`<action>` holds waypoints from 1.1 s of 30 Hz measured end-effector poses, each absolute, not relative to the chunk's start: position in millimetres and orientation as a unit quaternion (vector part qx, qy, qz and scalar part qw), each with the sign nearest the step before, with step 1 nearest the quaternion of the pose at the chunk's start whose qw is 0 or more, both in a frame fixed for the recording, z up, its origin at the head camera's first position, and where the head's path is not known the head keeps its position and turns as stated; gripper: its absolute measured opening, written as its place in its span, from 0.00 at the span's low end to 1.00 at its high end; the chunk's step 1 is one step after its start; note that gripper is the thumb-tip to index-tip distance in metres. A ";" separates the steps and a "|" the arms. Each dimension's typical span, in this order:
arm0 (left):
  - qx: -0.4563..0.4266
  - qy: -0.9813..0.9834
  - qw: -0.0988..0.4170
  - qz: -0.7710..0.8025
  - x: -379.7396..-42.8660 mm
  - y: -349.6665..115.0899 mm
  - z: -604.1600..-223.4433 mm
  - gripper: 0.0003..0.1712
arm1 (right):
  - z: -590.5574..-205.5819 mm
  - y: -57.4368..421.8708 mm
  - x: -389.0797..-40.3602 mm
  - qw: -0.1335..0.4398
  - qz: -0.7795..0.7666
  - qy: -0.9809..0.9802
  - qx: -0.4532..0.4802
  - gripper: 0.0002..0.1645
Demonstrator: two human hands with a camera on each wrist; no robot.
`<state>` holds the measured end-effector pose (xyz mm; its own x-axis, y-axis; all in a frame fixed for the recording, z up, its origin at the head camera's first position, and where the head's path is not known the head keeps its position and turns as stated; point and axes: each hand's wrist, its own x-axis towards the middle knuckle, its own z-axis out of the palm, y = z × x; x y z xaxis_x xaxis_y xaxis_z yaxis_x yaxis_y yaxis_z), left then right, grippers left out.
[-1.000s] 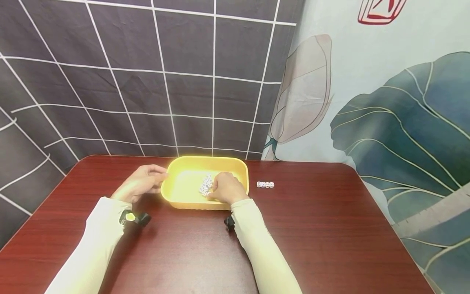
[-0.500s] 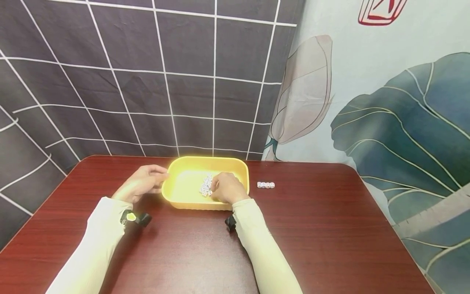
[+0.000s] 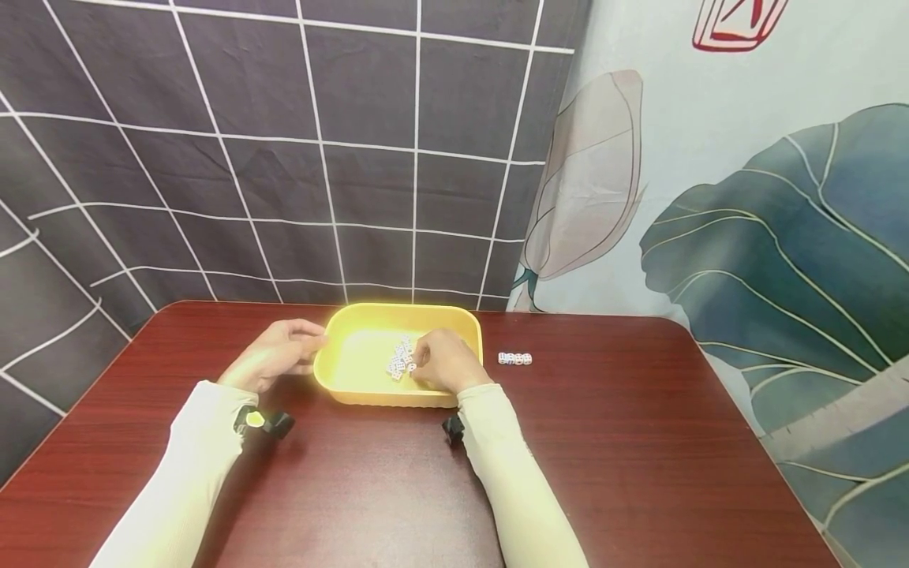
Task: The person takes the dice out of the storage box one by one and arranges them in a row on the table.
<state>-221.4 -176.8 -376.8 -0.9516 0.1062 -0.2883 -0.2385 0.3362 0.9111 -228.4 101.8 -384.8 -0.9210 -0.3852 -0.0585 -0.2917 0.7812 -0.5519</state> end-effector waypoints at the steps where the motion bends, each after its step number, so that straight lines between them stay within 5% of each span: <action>1: -0.042 0.803 0.150 0.575 -221.5 -176.9 -376.9 0.20 | -384.5 103.1 -229.0 0.083 -0.277 0.939 -0.186 0.07; 33: -0.044 0.791 0.153 0.590 -220.2 -175.0 -375.7 0.21 | -355.5 146.4 -229.4 -0.005 -0.287 0.927 -0.241 0.06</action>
<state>-220.2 -175.0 -375.7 -0.9497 0.1112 -0.2928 -0.2489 0.2993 0.9211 -229.4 146.4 -355.5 -0.8838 -0.4443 0.1467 -0.4496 0.7196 -0.5292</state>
